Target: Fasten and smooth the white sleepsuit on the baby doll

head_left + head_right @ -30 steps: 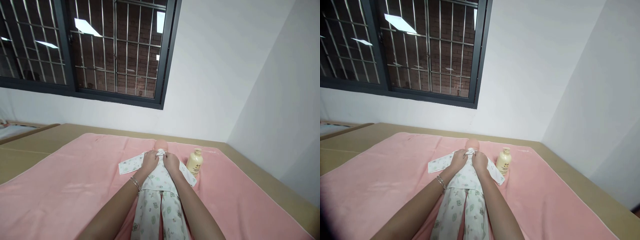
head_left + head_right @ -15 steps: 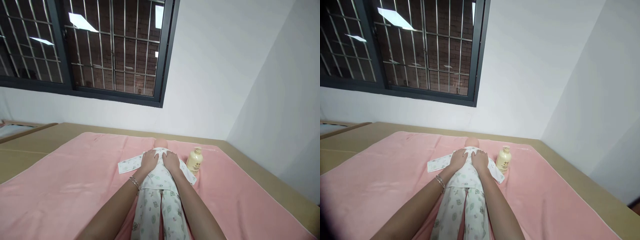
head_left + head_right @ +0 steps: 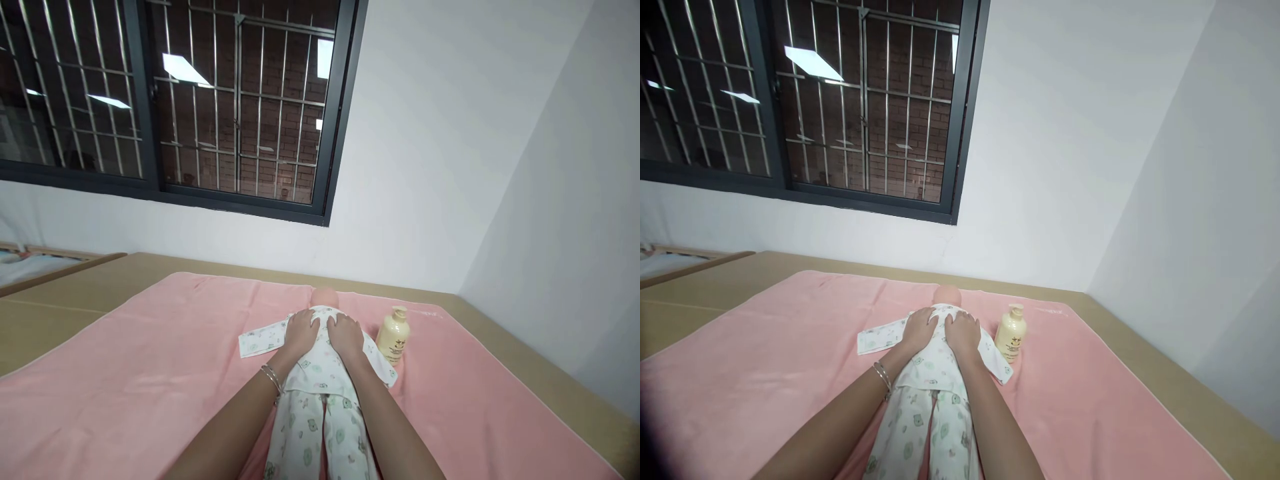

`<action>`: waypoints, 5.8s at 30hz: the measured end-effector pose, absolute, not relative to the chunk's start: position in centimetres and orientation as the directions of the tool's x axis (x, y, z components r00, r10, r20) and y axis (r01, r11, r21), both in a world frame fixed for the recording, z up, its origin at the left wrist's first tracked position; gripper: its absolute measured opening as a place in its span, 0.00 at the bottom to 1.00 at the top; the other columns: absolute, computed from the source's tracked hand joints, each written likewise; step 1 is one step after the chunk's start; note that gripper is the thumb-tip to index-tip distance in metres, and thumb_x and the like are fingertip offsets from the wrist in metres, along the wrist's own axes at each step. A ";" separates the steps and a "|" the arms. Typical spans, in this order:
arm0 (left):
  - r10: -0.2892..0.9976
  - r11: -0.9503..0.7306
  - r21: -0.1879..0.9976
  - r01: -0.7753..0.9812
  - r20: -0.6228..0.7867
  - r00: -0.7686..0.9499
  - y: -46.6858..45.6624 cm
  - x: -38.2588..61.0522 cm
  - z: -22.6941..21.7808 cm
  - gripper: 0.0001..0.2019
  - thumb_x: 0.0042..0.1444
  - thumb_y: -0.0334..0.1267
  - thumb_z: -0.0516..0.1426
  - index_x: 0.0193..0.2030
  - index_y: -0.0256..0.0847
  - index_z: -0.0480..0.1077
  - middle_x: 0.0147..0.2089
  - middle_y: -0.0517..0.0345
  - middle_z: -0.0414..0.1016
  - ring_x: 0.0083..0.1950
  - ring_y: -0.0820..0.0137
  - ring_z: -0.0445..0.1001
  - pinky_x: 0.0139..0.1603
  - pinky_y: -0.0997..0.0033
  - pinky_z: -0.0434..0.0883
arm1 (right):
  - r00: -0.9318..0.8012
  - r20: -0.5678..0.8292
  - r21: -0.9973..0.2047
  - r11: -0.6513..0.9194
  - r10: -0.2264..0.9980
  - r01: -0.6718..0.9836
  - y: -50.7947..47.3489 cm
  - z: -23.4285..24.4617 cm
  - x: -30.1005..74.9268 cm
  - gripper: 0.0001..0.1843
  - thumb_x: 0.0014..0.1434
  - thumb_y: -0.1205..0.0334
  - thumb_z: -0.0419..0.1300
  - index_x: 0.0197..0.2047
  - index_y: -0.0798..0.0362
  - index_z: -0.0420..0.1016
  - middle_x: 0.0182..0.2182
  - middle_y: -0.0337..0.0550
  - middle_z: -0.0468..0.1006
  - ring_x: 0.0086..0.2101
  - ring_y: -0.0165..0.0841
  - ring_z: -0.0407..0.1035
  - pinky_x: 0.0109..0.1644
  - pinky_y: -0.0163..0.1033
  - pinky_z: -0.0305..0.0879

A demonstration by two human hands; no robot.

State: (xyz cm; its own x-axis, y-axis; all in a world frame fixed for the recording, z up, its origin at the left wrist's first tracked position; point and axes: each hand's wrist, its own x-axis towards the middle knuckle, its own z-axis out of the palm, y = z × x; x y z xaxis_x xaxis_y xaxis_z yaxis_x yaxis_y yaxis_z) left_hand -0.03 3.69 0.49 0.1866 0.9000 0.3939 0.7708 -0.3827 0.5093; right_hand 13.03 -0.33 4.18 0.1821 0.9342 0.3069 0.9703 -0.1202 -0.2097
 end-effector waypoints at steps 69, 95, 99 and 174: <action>0.870 -0.436 0.550 0.713 0.459 0.178 3.7 -0.2 0.4 0.20 0.62 0.37 0.47 0.59 0.41 0.67 0.58 0.52 0.73 0.60 0.64 0.68 0.63 0.60 0.58 | 0.089 0.264 -0.262 -0.017 0.960 0.965 0.4 4.9 13.9 0.19 0.67 0.56 0.47 0.51 0.55 0.74 0.50 0.50 0.75 0.51 0.38 0.68 0.53 0.37 0.56; 0.903 -0.357 0.482 0.801 0.397 0.164 3.6 -0.4 0.4 0.20 0.63 0.39 0.46 0.57 0.40 0.68 0.56 0.49 0.73 0.60 0.61 0.67 0.63 0.61 0.57 | 0.170 0.266 -0.214 -0.114 0.949 0.970 -0.3 3.7 13.0 0.26 0.70 0.53 0.40 0.57 0.59 0.69 0.61 0.56 0.64 0.62 0.42 0.52 0.63 0.50 0.44; 0.901 -0.359 0.496 0.791 0.406 0.155 3.6 -0.4 0.2 0.20 0.62 0.39 0.46 0.57 0.40 0.68 0.58 0.50 0.73 0.61 0.61 0.67 0.64 0.61 0.57 | 0.174 0.276 -0.228 -0.112 0.945 0.967 -0.4 3.6 12.9 0.27 0.69 0.54 0.39 0.58 0.60 0.67 0.60 0.57 0.64 0.62 0.42 0.51 0.63 0.49 0.42; 0.851 -0.476 0.718 0.508 0.522 0.060 4.5 -0.9 -1.3 0.17 0.64 0.40 0.45 0.54 0.41 0.68 0.61 0.50 0.69 0.68 0.63 0.59 0.69 0.57 0.57 | -0.013 0.393 -0.310 0.146 0.919 0.939 -1.7 5.3 11.5 0.26 0.65 0.61 0.47 0.64 0.60 0.60 0.65 0.58 0.56 0.65 0.42 0.47 0.67 0.51 0.39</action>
